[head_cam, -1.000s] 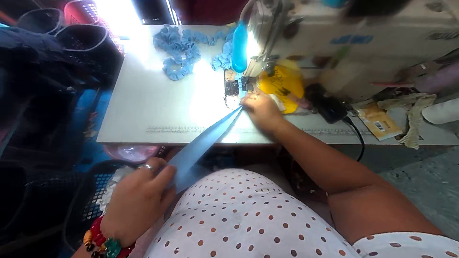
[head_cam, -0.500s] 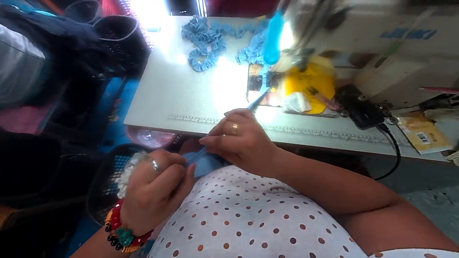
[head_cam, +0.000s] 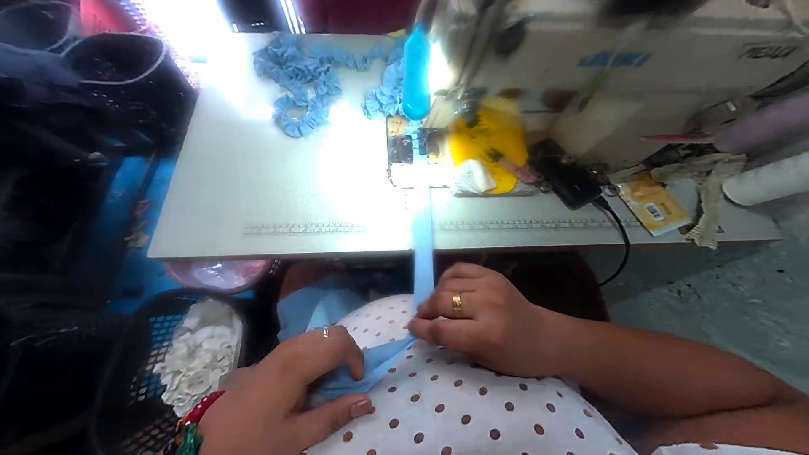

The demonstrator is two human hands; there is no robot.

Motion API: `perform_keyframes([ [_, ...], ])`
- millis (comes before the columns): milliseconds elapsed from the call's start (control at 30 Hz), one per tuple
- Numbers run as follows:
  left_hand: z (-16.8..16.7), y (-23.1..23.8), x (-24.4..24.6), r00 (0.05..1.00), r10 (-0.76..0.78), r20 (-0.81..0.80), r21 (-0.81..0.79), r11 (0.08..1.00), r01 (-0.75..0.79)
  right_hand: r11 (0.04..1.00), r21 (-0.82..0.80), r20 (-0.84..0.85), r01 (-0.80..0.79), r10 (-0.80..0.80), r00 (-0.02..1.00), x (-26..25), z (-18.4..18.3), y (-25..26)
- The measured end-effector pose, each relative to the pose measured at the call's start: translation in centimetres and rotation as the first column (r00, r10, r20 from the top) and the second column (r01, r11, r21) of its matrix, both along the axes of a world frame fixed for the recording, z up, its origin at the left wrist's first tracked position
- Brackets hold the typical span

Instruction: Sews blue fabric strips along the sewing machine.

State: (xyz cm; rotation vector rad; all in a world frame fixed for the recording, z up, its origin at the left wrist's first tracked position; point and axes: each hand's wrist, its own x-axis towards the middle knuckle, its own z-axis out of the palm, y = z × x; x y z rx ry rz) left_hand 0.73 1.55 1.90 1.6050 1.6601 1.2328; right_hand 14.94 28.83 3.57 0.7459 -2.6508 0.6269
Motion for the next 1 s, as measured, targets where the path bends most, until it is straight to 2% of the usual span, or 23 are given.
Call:
perform_keyframes([
  [100,-1.8,0.5,-1.0,0.987,-0.007,0.163,-0.079,0.997,0.020,0.998,-0.003,0.070,0.056,-0.056,0.996,1.0,-2.2,1.8],
  [200,-2.7,1.2,-1.6,0.974,0.039,0.224,-0.182,0.983,0.003,0.992,0.035,0.045,0.118,-0.120,0.992,0.3,-4.9,3.4],
  [367,-3.4,1.5,-2.1,0.980,0.076,0.183,-0.197,0.980,-0.039,0.982,0.053,-0.043,0.180,-0.178,0.983,-2.1,-7.3,5.6],
  [567,-4.9,1.2,-2.6,0.980,0.143,0.141,-0.178,0.977,-0.117,0.956,0.086,-0.120,0.280,-0.269,0.956,-5.4,-7.7,8.6],
  [733,-4.3,0.9,-2.6,0.970,0.163,0.179,-0.165,0.977,-0.134,0.925,0.098,-0.135,0.367,-0.353,0.926,-8.7,-7.9,10.5],
  [833,-3.9,0.8,-2.3,0.965,0.237,0.109,-0.189,0.958,-0.214,0.892,0.107,-0.046,0.439,-0.437,0.898,-10.5,-7.9,11.4],
  [1000,-3.6,0.5,-1.3,0.920,0.357,-0.164,-0.239,0.890,-0.388,0.790,0.180,-0.002,0.586,-0.595,0.804,-12.8,-7.8,11.7],
])
